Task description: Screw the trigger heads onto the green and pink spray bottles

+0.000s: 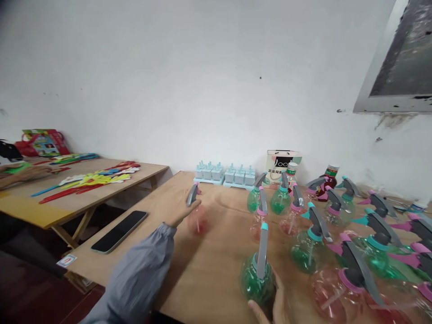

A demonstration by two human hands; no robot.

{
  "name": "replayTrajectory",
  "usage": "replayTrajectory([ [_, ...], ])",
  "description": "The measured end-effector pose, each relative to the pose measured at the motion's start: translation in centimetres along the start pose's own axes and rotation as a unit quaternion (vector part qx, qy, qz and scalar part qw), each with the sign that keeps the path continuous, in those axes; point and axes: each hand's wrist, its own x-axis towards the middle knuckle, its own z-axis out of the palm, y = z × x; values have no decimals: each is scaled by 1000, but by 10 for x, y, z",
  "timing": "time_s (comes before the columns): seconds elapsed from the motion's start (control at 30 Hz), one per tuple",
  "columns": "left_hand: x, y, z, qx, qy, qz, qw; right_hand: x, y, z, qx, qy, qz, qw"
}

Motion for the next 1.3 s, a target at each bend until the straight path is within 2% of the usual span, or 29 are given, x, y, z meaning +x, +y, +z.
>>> replayTrajectory([
  [0.13,-39,15,0,-214,-29,36,976,3,-11,-9,-61,16,-43,997],
  [0.23,-51,29,6,-286,-6,20,958,4,-22,-8,-61,29,-38,997],
  [0.33,-57,39,11,-318,-18,13,948,3,-23,-3,-33,33,-7,999],
  [0.4,-60,43,13,-321,-37,18,946,2,-20,0,-16,34,5,999],
  [0.57,-67,49,14,-292,-42,17,955,2,-18,0,14,29,19,999],
  [0.67,-68,52,16,-308,-84,29,947,3,-20,-1,13,30,21,999],
  [0.8,-69,55,18,-338,-58,2,939,2,-19,0,5,27,17,999],
  [0.93,-71,59,16,-302,-108,27,947,2,-19,0,34,7,30,999],
  [1.03,-72,63,15,-298,-80,11,951,2,-21,0,46,3,40,998],
  [1.1,-73,65,12,-275,-86,9,958,2,-23,-1,43,5,40,998],
  [1.2,-75,67,5,-212,-120,55,968,4,-26,-3,17,18,20,999],
  [1.3,-74,64,1,-163,-72,82,981,6,-29,-6,-32,44,-17,998],
])
